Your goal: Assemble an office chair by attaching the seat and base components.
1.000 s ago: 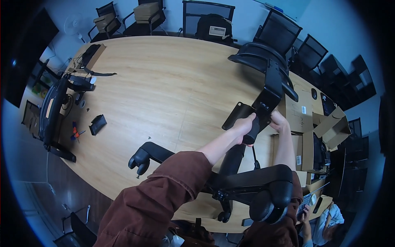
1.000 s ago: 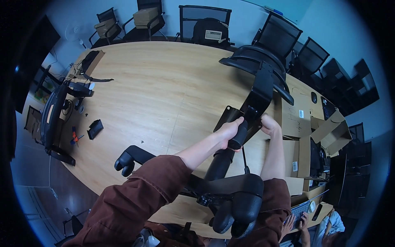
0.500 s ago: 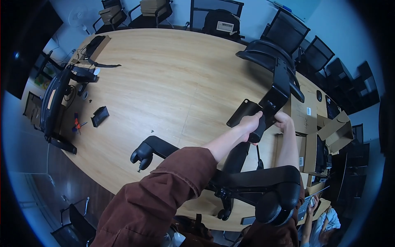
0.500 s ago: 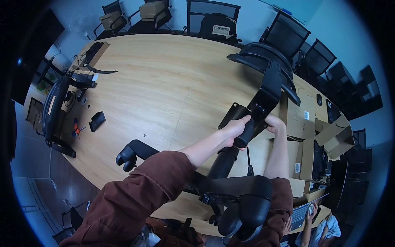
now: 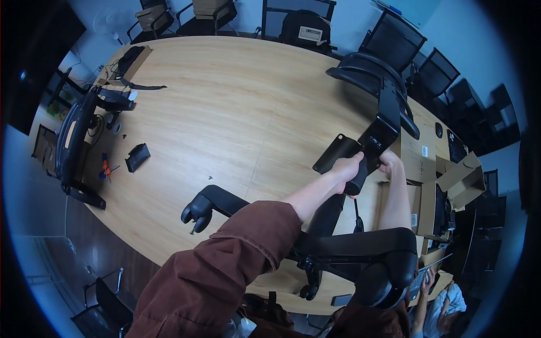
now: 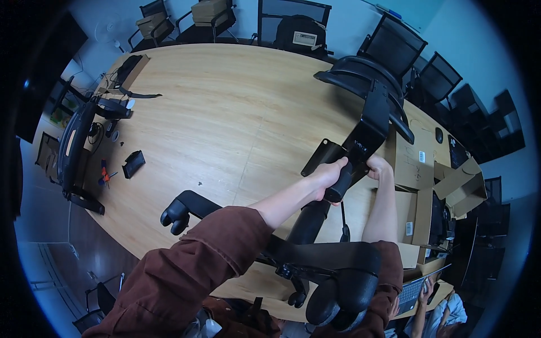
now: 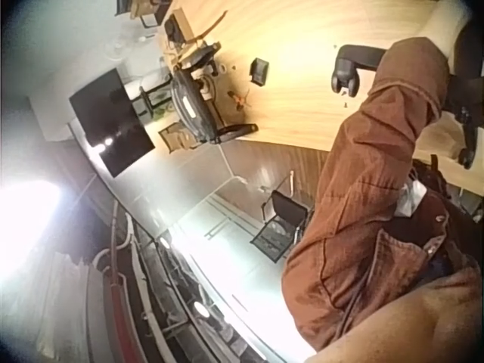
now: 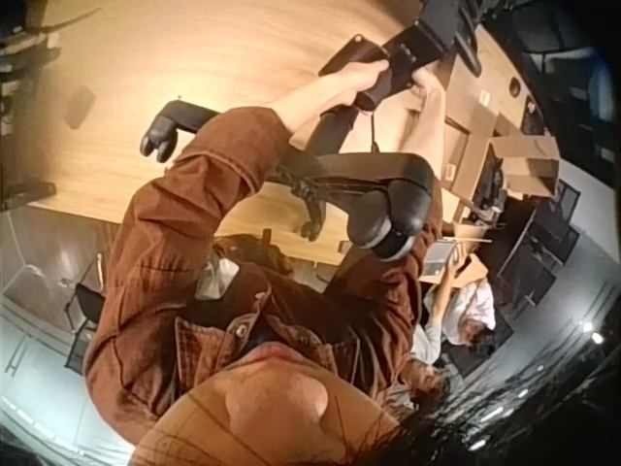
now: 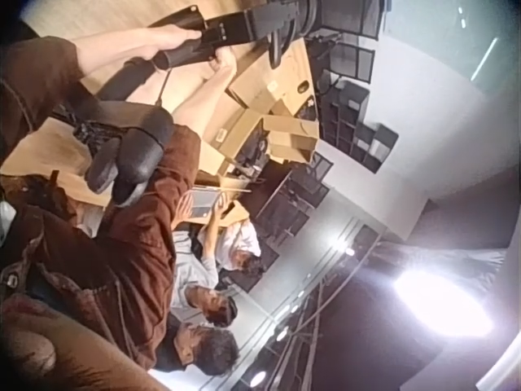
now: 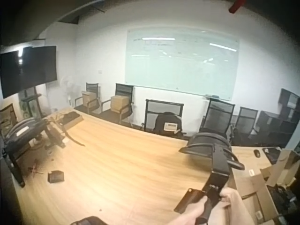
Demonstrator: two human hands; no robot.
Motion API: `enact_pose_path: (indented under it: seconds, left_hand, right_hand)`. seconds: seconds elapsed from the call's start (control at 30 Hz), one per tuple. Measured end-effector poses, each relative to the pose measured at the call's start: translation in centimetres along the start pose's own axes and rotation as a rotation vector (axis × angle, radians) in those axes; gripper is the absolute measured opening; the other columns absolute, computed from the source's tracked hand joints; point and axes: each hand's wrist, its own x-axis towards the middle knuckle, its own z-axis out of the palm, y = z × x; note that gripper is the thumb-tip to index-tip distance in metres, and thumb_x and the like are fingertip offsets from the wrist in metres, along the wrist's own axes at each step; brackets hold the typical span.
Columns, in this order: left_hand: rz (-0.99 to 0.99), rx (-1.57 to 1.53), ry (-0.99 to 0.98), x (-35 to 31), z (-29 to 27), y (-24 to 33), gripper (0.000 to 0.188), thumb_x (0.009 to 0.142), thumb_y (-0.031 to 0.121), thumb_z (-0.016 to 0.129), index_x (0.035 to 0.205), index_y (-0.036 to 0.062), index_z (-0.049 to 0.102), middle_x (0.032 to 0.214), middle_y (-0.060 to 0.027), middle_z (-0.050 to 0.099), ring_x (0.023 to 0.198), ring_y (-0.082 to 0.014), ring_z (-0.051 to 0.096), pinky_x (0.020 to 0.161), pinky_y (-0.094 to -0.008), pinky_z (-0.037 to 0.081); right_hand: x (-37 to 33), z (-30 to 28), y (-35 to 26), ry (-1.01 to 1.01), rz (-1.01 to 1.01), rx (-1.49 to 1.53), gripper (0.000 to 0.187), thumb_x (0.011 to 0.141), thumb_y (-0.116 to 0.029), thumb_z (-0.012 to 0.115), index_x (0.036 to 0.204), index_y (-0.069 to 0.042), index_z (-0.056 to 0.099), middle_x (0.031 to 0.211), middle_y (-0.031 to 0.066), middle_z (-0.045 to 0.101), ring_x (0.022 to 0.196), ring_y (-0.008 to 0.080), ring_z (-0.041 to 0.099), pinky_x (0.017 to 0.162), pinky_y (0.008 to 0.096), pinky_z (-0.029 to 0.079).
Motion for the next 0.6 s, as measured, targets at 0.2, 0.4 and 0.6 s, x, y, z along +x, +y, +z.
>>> enact_pose_path:
  seconds: [0.2, 0.4, 0.6]
  left_hand:
    - [-0.014, 0.001, -0.034, -0.2, -0.1, -0.1, 0.051, 0.097, 0.055, 0.049, 0.097, 0.0050, 0.055, 0.070, -0.0081, 0.053, 0.049, -0.0245, 0.058, 0.038, -0.0425, 0.049]
    - [0.011, -0.022, -0.035, -0.6, -0.1, 0.0, 0.052, 0.096, 0.056, 0.049, 0.098, 0.0041, 0.055, 0.070, -0.0090, 0.054, 0.049, -0.0256, 0.059, 0.038, -0.0435, 0.049]
    - [0.014, -0.031, -0.018, -0.5, 0.0, -0.1, 0.052, 0.096, 0.055, 0.050, 0.099, 0.0038, 0.055, 0.071, -0.0087, 0.054, 0.048, -0.0251, 0.059, 0.038, -0.0434, 0.049]
  right_hand:
    - [-0.1, 0.1, 0.5, -0.046, -0.019, -0.061, 0.022, 0.094, -0.028, 0.063, 0.108, -0.012, 0.066, 0.092, -0.0002, 0.068, 0.073, 0.0111, 0.062, 0.063, 0.0270, 0.048]
    - [-1.3, -0.5, 0.5, -0.078, -0.242, 0.067, 0.027, 0.095, -0.020, 0.062, 0.118, -0.007, 0.060, 0.100, 0.0030, 0.067, 0.082, 0.0130, 0.063, 0.068, 0.0275, 0.050]
    - [-1.6, 0.8, 0.0, -0.007, -0.136, 0.087, 0.026, 0.095, -0.017, 0.063, 0.119, -0.007, 0.060, 0.098, 0.0031, 0.067, 0.080, 0.0121, 0.064, 0.067, 0.0258, 0.051]
